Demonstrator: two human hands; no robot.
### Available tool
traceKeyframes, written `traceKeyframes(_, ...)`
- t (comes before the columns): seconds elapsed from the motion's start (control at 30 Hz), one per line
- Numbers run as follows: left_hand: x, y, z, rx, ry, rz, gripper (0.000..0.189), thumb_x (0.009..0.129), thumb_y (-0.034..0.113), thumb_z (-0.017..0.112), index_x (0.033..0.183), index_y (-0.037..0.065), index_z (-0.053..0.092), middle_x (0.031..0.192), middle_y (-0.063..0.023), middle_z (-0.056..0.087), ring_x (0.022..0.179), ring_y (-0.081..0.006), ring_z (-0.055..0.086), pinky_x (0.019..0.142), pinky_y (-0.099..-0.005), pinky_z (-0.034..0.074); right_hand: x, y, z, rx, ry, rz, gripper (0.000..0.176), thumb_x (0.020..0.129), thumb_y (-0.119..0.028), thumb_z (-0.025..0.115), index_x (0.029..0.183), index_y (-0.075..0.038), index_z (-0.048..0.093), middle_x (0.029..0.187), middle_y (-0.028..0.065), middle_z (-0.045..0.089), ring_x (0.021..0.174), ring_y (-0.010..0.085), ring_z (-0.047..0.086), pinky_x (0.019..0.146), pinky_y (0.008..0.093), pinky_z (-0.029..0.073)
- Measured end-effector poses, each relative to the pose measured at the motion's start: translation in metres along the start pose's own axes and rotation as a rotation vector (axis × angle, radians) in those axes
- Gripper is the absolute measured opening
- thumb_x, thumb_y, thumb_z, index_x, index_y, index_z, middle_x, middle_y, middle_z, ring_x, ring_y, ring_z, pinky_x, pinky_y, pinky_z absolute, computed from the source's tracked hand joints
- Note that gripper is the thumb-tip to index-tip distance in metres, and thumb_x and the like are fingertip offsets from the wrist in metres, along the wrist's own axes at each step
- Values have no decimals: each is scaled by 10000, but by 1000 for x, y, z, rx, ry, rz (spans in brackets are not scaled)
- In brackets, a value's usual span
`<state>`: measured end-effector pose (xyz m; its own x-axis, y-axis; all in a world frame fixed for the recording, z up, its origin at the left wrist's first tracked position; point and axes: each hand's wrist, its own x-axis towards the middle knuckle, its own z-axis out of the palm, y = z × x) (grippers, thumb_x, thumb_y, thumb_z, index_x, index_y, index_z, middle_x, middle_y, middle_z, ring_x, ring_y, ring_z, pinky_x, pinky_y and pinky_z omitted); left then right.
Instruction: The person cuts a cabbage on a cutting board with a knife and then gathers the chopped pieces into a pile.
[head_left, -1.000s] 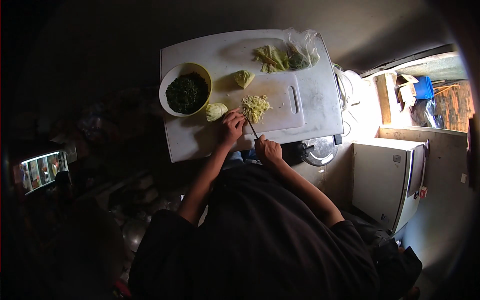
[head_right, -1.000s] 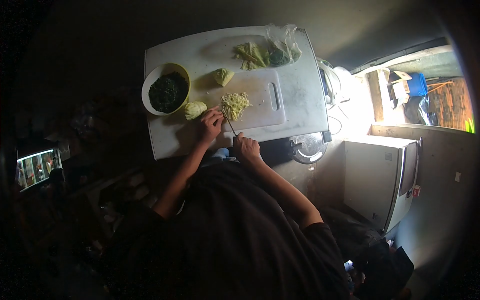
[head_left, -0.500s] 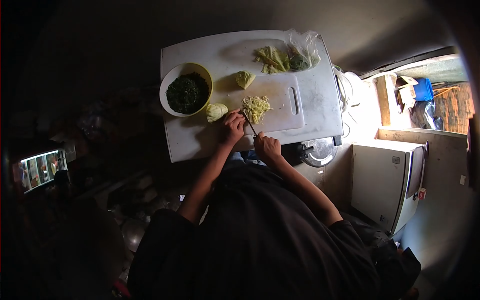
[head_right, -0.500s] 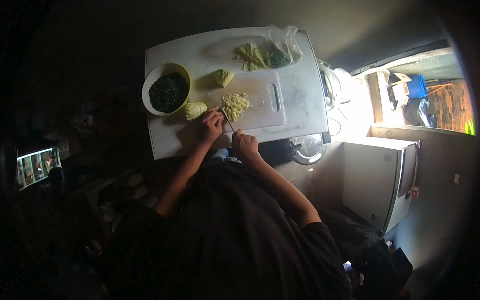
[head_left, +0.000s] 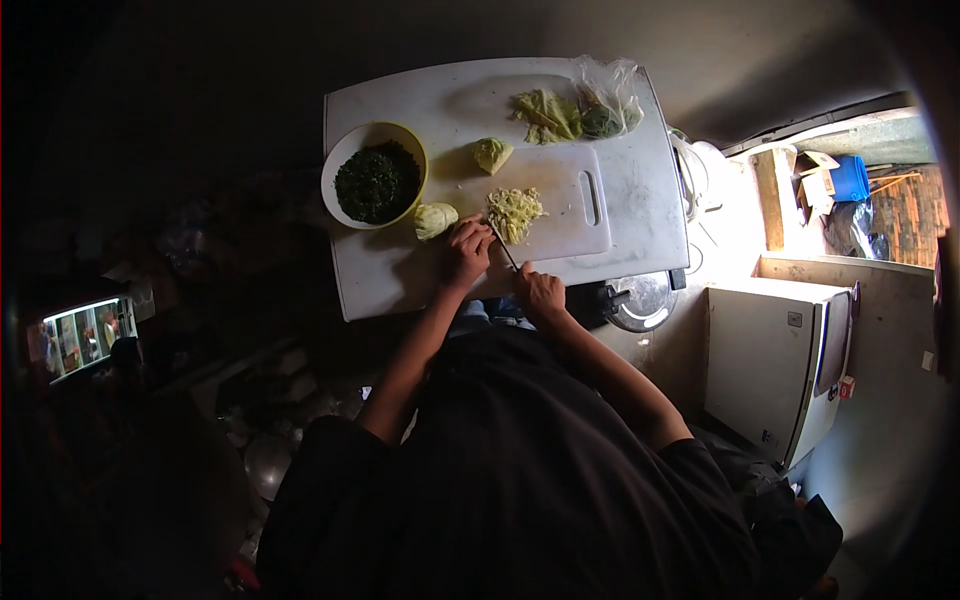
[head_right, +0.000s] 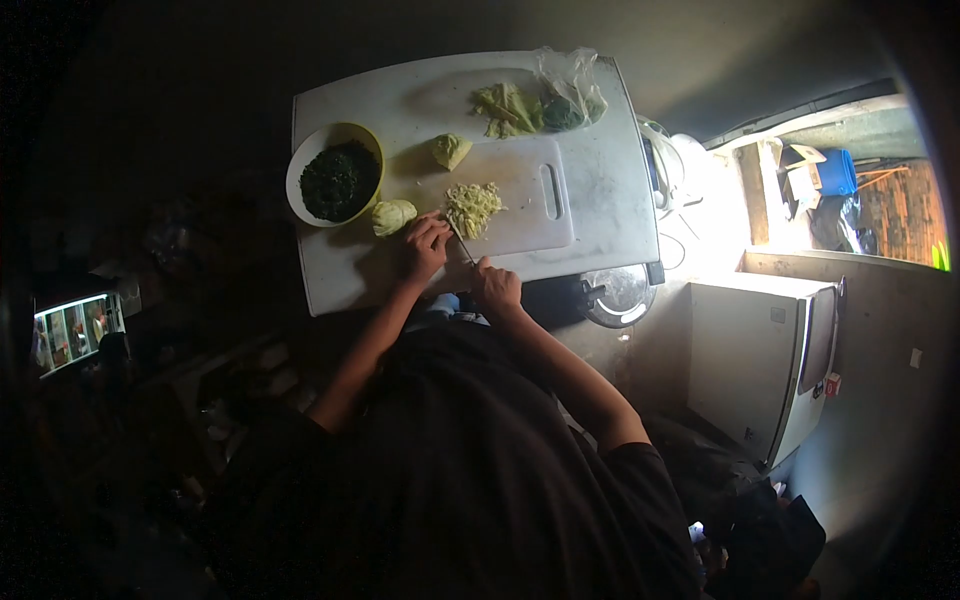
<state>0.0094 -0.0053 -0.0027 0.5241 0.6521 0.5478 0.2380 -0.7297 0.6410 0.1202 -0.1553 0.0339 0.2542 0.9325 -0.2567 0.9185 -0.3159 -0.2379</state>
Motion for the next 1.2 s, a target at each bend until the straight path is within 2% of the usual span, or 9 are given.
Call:
traceKeyframes(0.13, -2, -4, 1, -23, -15, 3, 101, 742, -31, 719, 814, -1, 655, 878, -121, 650, 1023, -340, 635, 860, -431, 522, -13, 6, 7, 2, 4, 14, 174, 925, -184, 474, 922, -11, 498, 663, 167, 669, 644, 339, 696, 572, 453, 547)
traceKeyframes(0.2, -3, -5, 2, -42, -29, 4, 110, 741, -38, 723, 818, -3, 653, 884, -129, 656, 1032, -347, 637, 866, -444, 518, -12, 8, 12, -4, 93, -23, 177, 923, -195, 484, 911, -19, 498, 655, 163, 666, 631, 345, 691, 566, 462, 541)
traceKeyframes(0.53, 2, 2, -6, -78, -31, 3, 113, 748, 13, 726, 847, -20, 683, 887, -133, 651, 1032, -349, 631, 879, -431, 516, 5, 24, 24, 16, 99, -6, 194, 918, -230, 504, 946, -38, 523, 679, 170, 671, 631, 357, 676, 557, 477, 508)
traceKeyframes(0.6, 2, 2, -7, -72, -47, 4, 122, 745, 17, 730, 852, -22, 688, 890, -134, 654, 1037, -352, 630, 885, -431, 515, 2, 27, 33, -111, 70, -21, 309, 913, -230, 508, 1173, -66, 479, 710, 72, 653, 631, 275, 671, 538, 421, 493)
traceKeyframes(0.73, 1, 4, -5, -56, -55, -6, 117, 740, 12, 731, 847, -16, 694, 895, -135, 660, 1042, -353, 630, 892, -427, 516, -1, 22, 30, -138, 27, -10, 364, 913, -237, 512, 1232, -69, 465, 794, 82, 660, 726, 263, 678, 606, 414, 492)
traceKeyframes(0.8, 2, 3, -6, -52, -38, -13, 117, 739, 12, 729, 848, -14, 695, 896, -135, 661, 1041, -353, 630, 893, -427, 516, 1, 11, 6, -55, -168, 78, 397, 917, -255, 513, 1266, -73, 464, 869, 103, 664, 828, 255, 678, 678, 406, 486)
traceKeyframes(0.87, 0, 3, -5, -53, -38, -11, 119, 741, 10, 724, 853, -11, 691, 901, -132, 661, 1043, -351, 629, 892, -427, 517, 3, 17, 26, -56, -137, 74, 379, 922, -268, 506, 1245, -71, 470, 870, 111, 663, 838, 273, 675, 688, 415, 485)
traceKeyframes(1.03, 0, 2, -4, -52, -41, 4, 110, 746, 7, 717, 847, -7, 677, 912, -129, 660, 1048, -348, 626, 892, -426, 517, 7, 3, -1, 72, -123, 78, 326, 933, -291, 488, 1160, -57, 482, 889, 152, 663, 866, 337, 666, 717, 456, 486)
traceKeyframes(1.2, 1, 2, -7, -44, -29, 17, 107, 749, 10, 716, 844, -4, 668, 923, -127, 657, 1055, -345, 622, 895, -426, 516, 2, 8, 9, 118, -34, 62, 267, 924, -284, 501, 1091, -77, 482, 822, 146, 670, 734, 369, 665, 662, 504, 496)
